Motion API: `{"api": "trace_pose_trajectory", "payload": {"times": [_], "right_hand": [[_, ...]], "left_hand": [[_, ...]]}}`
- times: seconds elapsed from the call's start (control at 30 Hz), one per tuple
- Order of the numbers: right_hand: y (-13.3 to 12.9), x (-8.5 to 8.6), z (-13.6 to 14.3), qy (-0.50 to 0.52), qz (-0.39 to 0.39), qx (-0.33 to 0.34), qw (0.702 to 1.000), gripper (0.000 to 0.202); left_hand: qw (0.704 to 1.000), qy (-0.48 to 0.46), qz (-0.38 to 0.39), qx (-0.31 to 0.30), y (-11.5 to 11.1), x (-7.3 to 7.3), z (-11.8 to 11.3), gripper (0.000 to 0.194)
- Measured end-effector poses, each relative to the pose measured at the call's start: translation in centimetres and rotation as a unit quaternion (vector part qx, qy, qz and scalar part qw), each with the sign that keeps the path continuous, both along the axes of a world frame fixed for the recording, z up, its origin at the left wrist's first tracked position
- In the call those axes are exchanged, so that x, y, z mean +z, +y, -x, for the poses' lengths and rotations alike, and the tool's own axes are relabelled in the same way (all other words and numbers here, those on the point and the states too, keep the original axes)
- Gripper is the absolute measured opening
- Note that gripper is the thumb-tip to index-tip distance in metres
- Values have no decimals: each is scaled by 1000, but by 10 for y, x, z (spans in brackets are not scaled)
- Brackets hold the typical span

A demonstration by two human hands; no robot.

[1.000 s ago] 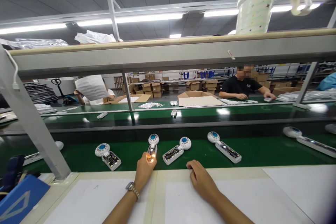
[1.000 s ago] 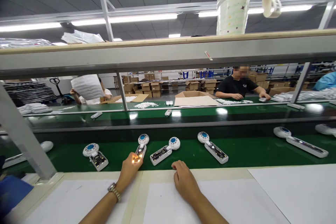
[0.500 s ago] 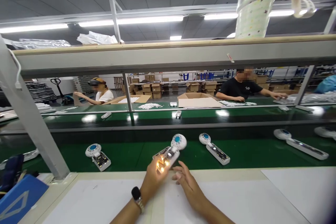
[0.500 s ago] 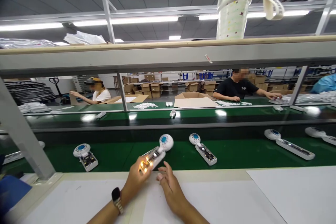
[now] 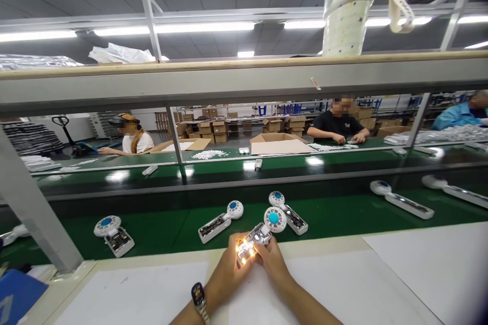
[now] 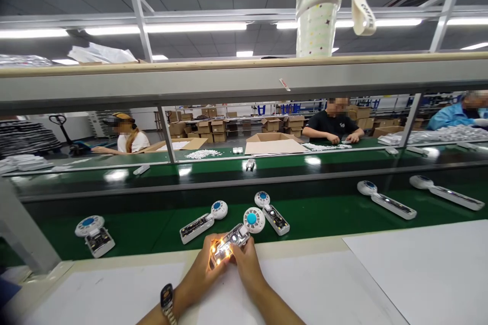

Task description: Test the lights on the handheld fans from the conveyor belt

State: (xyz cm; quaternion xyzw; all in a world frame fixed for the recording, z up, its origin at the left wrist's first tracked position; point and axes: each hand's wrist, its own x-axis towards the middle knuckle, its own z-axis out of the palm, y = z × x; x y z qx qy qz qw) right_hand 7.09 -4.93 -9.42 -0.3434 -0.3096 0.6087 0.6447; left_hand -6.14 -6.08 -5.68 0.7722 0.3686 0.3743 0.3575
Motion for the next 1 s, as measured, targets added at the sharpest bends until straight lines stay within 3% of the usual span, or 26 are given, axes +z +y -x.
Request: {"api": "trace_pose_trajectory", "payload": {"times": [0.27,1.0], "right_hand": [[7,-6,1,-26,16,-20,999,39],[7,-5,-3,-99,19,-56,993,33]], "left_hand": [[998,63,-24,16,2,-2,-1,43],[997,78,-22,10,-1,0,1,48]]}}
